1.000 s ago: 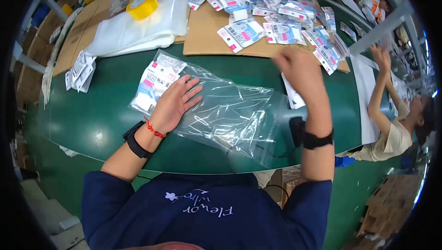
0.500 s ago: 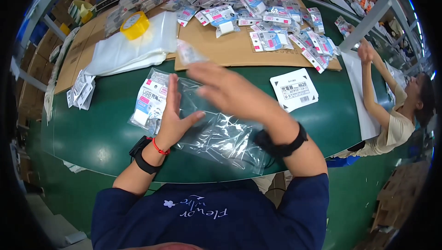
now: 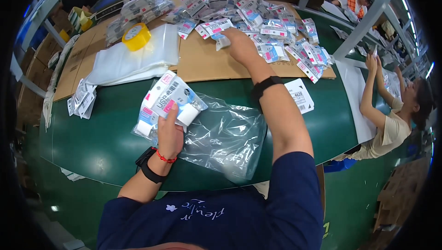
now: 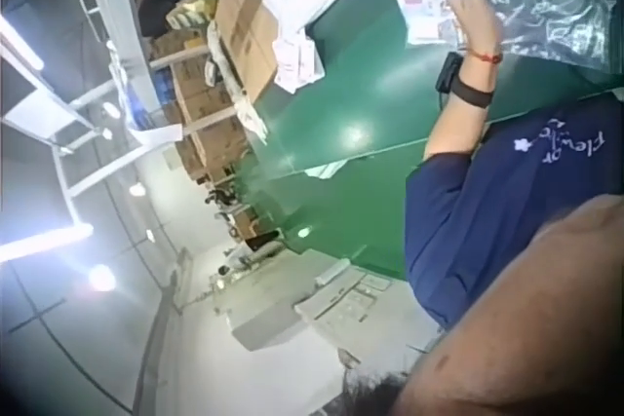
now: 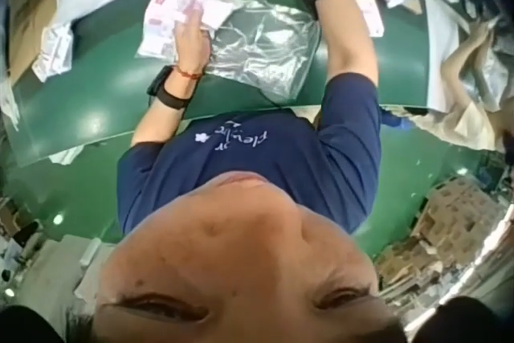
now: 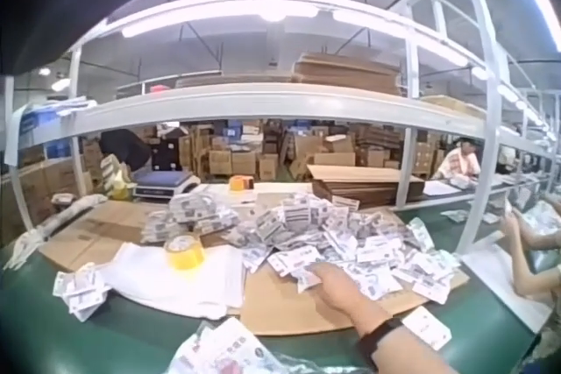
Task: The person packs several small packaged items into a plastic bag, inserts a paper label, and seals the bag by hand. They then set the completed package aside and pick up a new bag to repeat the process.
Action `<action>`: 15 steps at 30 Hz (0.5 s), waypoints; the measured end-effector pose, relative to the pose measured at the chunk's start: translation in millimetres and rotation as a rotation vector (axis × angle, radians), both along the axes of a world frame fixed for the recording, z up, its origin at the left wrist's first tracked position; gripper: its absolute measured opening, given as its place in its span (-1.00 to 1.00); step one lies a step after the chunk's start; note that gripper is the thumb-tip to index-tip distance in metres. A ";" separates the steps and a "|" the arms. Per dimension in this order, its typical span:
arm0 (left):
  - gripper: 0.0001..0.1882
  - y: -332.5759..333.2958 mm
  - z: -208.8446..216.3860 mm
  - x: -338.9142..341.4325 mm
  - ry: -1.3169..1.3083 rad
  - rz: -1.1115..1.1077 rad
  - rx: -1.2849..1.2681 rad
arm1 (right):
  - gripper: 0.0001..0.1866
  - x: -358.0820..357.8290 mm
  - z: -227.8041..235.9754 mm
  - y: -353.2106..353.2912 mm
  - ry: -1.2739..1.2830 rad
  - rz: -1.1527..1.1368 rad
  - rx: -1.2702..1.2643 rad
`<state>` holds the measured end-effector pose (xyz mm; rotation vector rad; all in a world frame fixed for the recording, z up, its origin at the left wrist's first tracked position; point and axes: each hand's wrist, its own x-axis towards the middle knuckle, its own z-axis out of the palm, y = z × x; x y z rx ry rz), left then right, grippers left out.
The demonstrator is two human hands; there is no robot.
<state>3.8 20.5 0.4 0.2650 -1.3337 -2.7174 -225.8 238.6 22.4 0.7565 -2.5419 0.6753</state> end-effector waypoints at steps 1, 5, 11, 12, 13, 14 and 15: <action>-0.69 -0.8 -1.9 -0.1 0.006 0.011 0.001 | -0.44 -4.8 -0.9 -3.2 0.006 0.011 0.001; -0.67 0.0 -3.1 1.9 0.054 0.008 -0.024 | -0.39 -14.2 2.5 -19.3 -0.180 -0.088 0.404; -0.61 -5.4 -1.2 5.7 0.125 0.002 -0.236 | -0.45 8.5 16.1 4.4 -0.556 0.075 0.007; -0.59 -4.7 -0.1 5.4 0.160 -0.017 -0.316 | -0.46 21.6 21.0 10.7 -0.626 0.083 -0.185; -0.59 -4.5 2.5 6.0 0.159 -0.021 -0.312 | -0.46 39.3 28.1 11.7 -0.627 0.078 -0.183; -0.59 -5.2 7.1 6.8 0.284 0.035 -0.406 | -0.48 62.0 38.9 7.8 -0.661 0.156 -0.398; -0.58 -4.9 12.6 7.2 0.409 0.087 -0.500 | -0.50 84.9 47.1 4.6 -0.689 0.230 -0.617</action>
